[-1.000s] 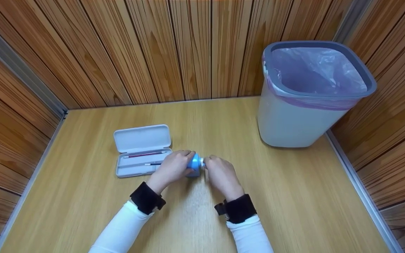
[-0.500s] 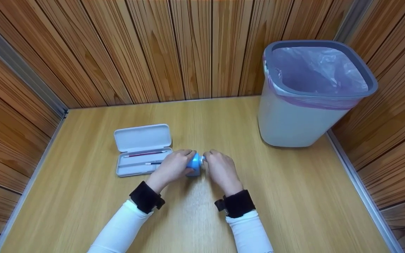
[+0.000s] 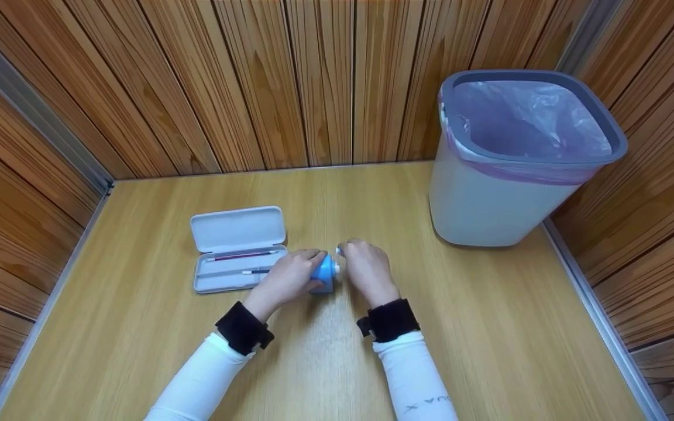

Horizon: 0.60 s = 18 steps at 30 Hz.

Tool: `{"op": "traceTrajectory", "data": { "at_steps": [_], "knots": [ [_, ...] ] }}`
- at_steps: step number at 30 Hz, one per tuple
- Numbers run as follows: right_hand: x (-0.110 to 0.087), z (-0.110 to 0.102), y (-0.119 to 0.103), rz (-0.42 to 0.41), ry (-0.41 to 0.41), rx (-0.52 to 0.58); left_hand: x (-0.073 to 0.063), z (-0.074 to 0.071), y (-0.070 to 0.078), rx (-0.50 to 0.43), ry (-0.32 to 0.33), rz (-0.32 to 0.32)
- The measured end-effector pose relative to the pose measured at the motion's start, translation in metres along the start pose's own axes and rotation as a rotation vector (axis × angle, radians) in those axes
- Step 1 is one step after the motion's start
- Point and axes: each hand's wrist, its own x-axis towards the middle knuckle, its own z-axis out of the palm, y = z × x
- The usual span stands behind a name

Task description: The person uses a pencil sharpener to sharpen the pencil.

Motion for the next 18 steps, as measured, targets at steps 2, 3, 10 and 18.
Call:
{"op": "traceTrajectory", "data": {
  "at_steps": [2, 3, 10, 18],
  "knots": [
    [0.002, 0.001, 0.001, -0.001, -0.005, -0.012, -0.001, 0.0, 0.0, -0.002, 0.003, 0.001],
    [0.003, 0.002, 0.001, -0.001, -0.004, -0.017, -0.001, 0.0, 0.0, -0.002, 0.006, 0.0],
    [0.01, 0.005, 0.004, 0.025, -0.027, -0.015, -0.001, 0.0, 0.0, -0.013, -0.008, -0.015],
    [0.018, 0.01, 0.01, 0.062, -0.091, 0.011, -0.001, -0.001, -0.001, -0.054, -0.045, -0.037]
  ]
}}
